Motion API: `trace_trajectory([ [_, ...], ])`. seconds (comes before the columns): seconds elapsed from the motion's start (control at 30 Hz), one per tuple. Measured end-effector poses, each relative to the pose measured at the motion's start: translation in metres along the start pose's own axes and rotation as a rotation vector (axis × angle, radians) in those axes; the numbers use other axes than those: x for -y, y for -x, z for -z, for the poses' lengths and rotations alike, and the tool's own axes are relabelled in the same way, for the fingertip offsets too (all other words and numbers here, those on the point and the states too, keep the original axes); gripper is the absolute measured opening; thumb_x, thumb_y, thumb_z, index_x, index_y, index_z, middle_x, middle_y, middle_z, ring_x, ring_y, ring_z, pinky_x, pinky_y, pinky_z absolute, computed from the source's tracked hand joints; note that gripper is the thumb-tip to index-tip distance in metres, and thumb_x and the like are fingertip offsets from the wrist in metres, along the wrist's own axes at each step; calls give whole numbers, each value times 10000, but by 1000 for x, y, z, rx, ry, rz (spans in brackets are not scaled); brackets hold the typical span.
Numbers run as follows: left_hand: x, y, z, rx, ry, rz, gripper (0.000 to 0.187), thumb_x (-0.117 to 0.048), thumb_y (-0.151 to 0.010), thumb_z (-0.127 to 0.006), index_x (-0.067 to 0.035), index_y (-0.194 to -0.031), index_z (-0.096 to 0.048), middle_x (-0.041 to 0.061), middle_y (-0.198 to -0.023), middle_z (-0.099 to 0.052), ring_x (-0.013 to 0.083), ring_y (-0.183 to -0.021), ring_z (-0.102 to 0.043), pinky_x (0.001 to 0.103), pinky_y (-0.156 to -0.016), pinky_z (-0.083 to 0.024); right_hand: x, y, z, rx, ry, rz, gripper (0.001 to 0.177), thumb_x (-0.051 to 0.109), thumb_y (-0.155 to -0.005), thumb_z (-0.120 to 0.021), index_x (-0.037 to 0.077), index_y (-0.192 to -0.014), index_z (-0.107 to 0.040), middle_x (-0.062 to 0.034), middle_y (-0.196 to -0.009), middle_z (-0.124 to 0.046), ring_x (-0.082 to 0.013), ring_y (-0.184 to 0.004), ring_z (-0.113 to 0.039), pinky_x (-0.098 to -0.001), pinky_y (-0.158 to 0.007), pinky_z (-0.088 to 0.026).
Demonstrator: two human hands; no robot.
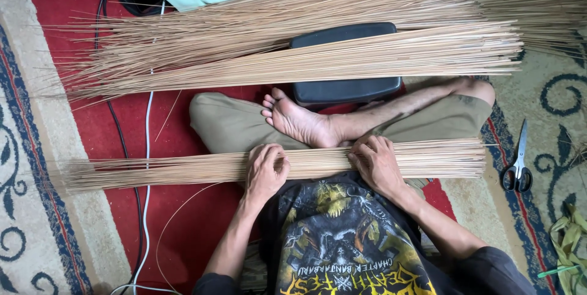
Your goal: Aligning and organizing bundles of thin wooden sticks on a pad while sitting on the floor
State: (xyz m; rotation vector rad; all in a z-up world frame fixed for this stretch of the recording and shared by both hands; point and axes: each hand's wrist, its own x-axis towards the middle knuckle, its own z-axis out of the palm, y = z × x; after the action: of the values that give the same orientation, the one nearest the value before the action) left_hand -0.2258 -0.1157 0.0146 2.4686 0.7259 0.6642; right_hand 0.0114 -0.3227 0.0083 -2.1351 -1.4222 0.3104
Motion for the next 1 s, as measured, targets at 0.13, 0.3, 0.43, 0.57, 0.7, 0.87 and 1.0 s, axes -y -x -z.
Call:
trace_trajectory([
  [0.13,-13,-11,-2,4,20,10,217,-356,-890,-715,-172,-991,-660,50,-983,-695,240,-973,-710,403,-1029,-465,2,-6,12,-13,-21,-17,151,360,-937,-730,215,-977,-710,-23,-987,-625,-260,-1011,-633,-443,-1020,-444],
  [0.3,-7,-67,-23,-73,45,-45,179,-299,-944,-697,-146,-1025,-654,67,-1017,-690,282,-977,-700,429,-923,-490,-49,-51,11,-92,67,-2,160,299,-912,-749,229,-1044,-694,-11,-1034,-615,-259,-1025,-628,-429,-953,-459],
  [0.43,-7,-122,-39,-183,44,-75,157,-306,-965,-685,-158,-1016,-666,49,-992,-684,267,-957,-695,428,-904,-502,-32,-98,50,-181,83,-3,134,319,-974,-727,211,-1048,-700,-13,-1022,-617,-245,-1011,-624,-405,-970,-452],
  [0.57,1,-180,-60,-260,59,-73,125,-281,-1009,-633,-164,-1047,-651,34,-1017,-650,266,-998,-657,425,-898,-478,-52,-149,56,-274,178,59,111,243,-996,-729,167,-1070,-696,-40,-1017,-605,-269,-1014,-619,-415,-936,-459],
  [0.7,3,-215,-74,-296,-9,-51,119,-213,-1014,-606,-141,-1095,-654,58,-1063,-627,289,-1081,-618,466,-955,-450,-75,-191,46,-350,220,66,112,182,-985,-733,128,-1079,-707,-54,-1003,-585,-276,-998,-606,-425,-898,-474],
  [0.87,16,-227,-89,-316,-94,-59,120,-214,-979,-624,-161,-1073,-675,34,-1053,-600,275,-1006,-618,459,-911,-467,-79,-217,37,-366,318,-41,122,241,-968,-736,170,-1067,-729,-17,-1006,-551,-241,-1059,-534,-412,-941,-389],
  [1.0,17,-228,-93,-304,-114,-24,97,-235,-951,-633,-197,-1008,-702,-1,-1018,-577,257,-949,-611,454,-860,-482,-79,-221,32,-396,355,-101,108,282,-944,-733,210,-1025,-739,2,-1039,-535,-229,-1077,-484,-408,-941,-337],
])
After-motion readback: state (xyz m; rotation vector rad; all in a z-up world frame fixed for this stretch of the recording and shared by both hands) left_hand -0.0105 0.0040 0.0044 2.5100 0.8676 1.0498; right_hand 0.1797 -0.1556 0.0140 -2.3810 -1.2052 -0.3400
